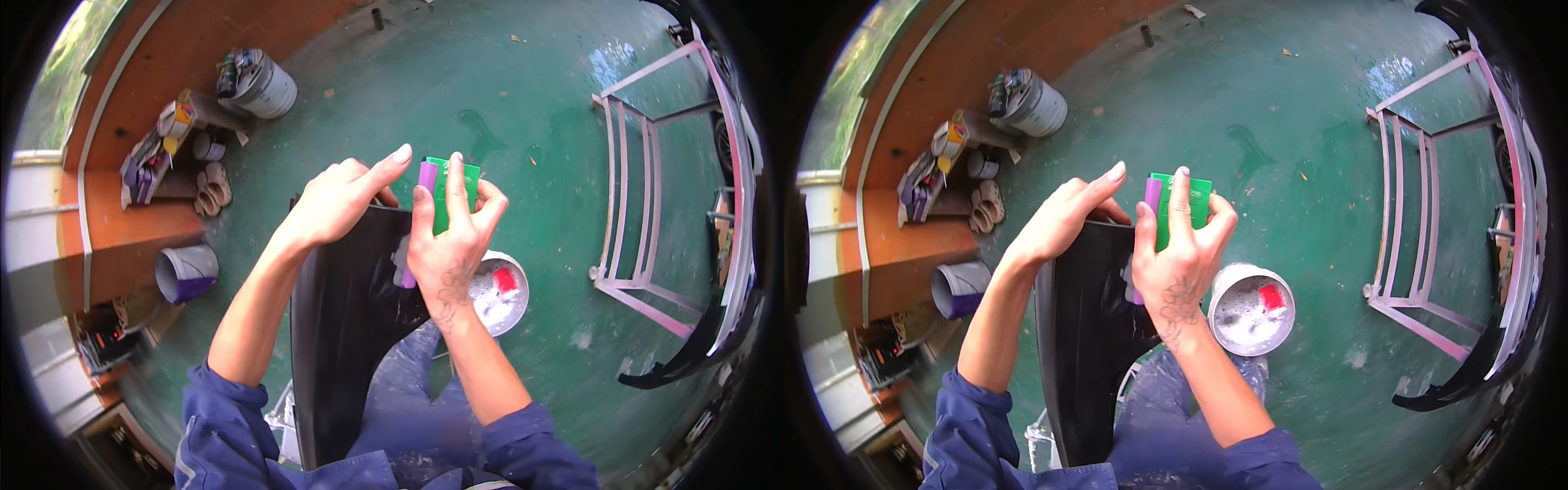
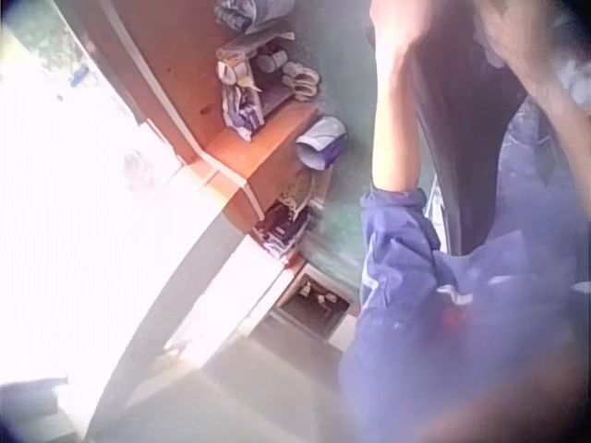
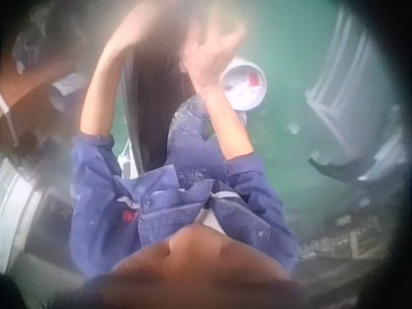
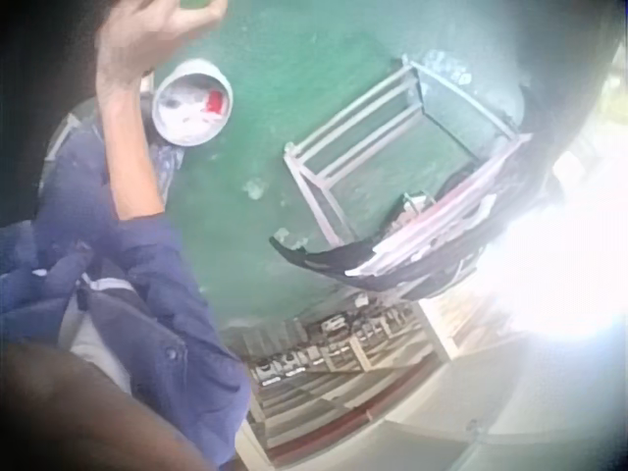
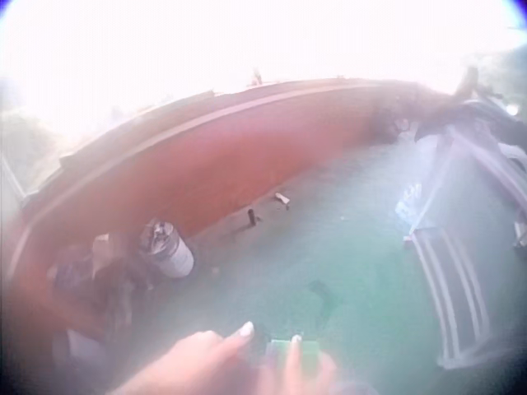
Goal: The person sands a black car bumper with a sanding block, repeatedly dipping the block into a bucket of water. The person moves the bumper to different positions on a metal stand and continues sanding various sections of the surface.
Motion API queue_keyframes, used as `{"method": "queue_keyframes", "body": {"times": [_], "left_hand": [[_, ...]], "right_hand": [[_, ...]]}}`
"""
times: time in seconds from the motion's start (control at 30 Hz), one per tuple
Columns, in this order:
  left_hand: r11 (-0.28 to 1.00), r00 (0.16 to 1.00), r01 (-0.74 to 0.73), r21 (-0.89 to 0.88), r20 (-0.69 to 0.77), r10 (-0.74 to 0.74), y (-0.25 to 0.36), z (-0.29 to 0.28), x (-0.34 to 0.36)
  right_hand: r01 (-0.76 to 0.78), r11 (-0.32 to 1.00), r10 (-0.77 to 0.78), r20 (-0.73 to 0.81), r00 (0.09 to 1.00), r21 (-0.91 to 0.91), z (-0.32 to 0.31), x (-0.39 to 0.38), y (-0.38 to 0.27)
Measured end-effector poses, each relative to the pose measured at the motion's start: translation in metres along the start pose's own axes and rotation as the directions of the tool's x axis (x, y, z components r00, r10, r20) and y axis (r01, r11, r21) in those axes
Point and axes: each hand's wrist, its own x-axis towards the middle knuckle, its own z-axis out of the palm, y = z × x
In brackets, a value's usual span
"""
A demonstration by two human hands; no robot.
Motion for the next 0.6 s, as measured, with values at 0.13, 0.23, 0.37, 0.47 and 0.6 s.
{"method": "queue_keyframes", "body": {"times": [0.13, 0.23, 0.37, 0.47, 0.6], "left_hand": [[0.999, 0.999, 0.034, -0.030, -0.035, -0.035, -0.007, 0.004, -0.001], [1.000, 0.999, 0.018, 0.008, -0.031, -0.018, -0.002, 0.004, -0.005], [0.996, 0.998, 0.066, 0.053, -0.027, -0.064, 0.000, 0.005, -0.008], [0.999, 0.999, 0.030, 0.028, -0.024, -0.029, -0.002, 0.005, -0.003], [0.997, 0.996, 0.041, 0.060, -0.077, -0.037, 0.003, 0.005, -0.007]], "right_hand": [[0.243, 0.970, -0.242, 0.041, 0.969, -0.014, -0.018, -0.070, -0.007], [0.177, 0.982, -0.176, 0.017, 0.984, -0.070, -0.007, -0.016, -0.006], [0.069, 0.996, -0.070, -0.006, 0.998, -0.058, -0.002, -0.018, -0.012], [0.185, 0.982, -0.186, 0.022, 0.982, 0.046, -0.016, -0.068, -0.009], [0.053, 0.996, -0.057, -0.055, 0.997, -0.068, 0.007, 0.028, -0.014]]}}
